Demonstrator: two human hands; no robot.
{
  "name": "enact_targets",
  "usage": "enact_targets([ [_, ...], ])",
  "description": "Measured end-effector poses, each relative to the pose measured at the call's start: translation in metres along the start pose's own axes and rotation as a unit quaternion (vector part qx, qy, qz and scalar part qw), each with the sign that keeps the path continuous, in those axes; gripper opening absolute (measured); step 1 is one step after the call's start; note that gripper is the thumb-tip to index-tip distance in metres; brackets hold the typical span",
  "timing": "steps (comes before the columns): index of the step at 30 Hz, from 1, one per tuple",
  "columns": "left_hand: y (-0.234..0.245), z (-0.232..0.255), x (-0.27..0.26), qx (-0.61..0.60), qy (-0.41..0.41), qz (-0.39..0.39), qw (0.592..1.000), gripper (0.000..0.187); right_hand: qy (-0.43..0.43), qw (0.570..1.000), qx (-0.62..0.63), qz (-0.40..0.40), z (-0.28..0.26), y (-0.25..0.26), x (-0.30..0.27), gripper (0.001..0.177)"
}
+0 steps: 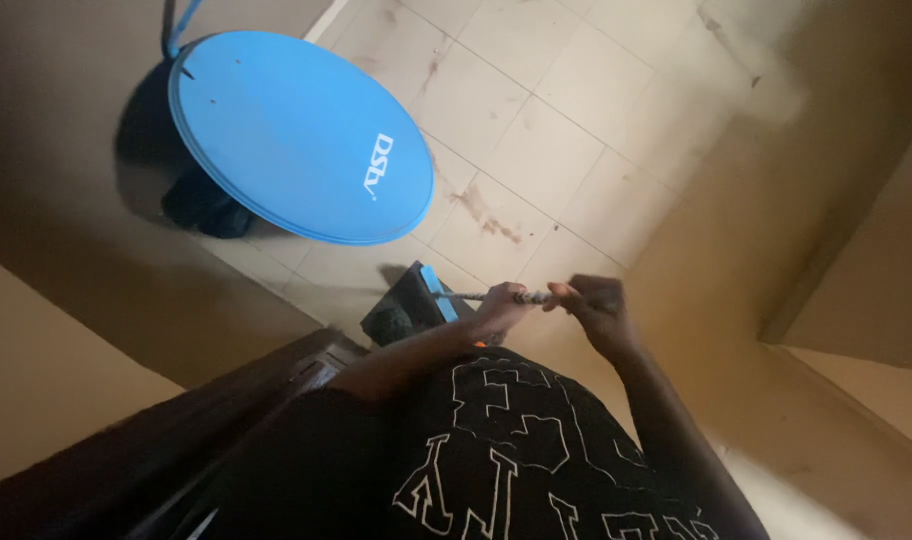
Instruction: Using a floor squeegee to clean an interior wall in a hallway.
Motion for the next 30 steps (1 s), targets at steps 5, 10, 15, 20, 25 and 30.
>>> enact_targets([
  [5,-0.033,-0.02,0.027,-0.077,0.07,-0.083,0.991,0.026,-0.065,0.992,-0.106,-0.029,0.018,-0.003,0.017,0.041],
  [10,-0.093,-0.006,0.054,-0.56,0.004,-0.214,0.8,0.04,-0.075,0.981,-0.164,-0.076,0.032,0.011,-0.004,0.032],
  [15,-0.075,0.069,0.042,0.021,-0.247,-0.033,0.968,0.028,0.024,0.959,-0.259,-0.112,0.01,0.041,-0.045,0.031],
  [20,-0.115,0.036,0.027,0.041,-0.141,-0.097,0.984,0.031,0.062,0.985,-0.105,-0.125,0.014,0.059,-0.051,0.019],
  [25,-0.114,0.034,0.025,-0.013,0.013,-0.152,0.988,0.04,-0.014,0.99,-0.028,-0.14,0.047,0.064,-0.028,0.024],
  [30,-0.109,0.023,0.053,-0.029,-0.035,-0.262,0.964,0.04,-0.071,0.982,-0.093,-0.146,0.037,0.039,-0.018,0.015],
])
Point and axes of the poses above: each hand's wrist, its own x-axis towards the middle knuckle, its own y-axis out of the back of the hand, z = x × y, the point moved 10 cm from there along x, towards the middle knuckle, and after that the axes turned 13 degrees about -x, right-handed, at the moved point
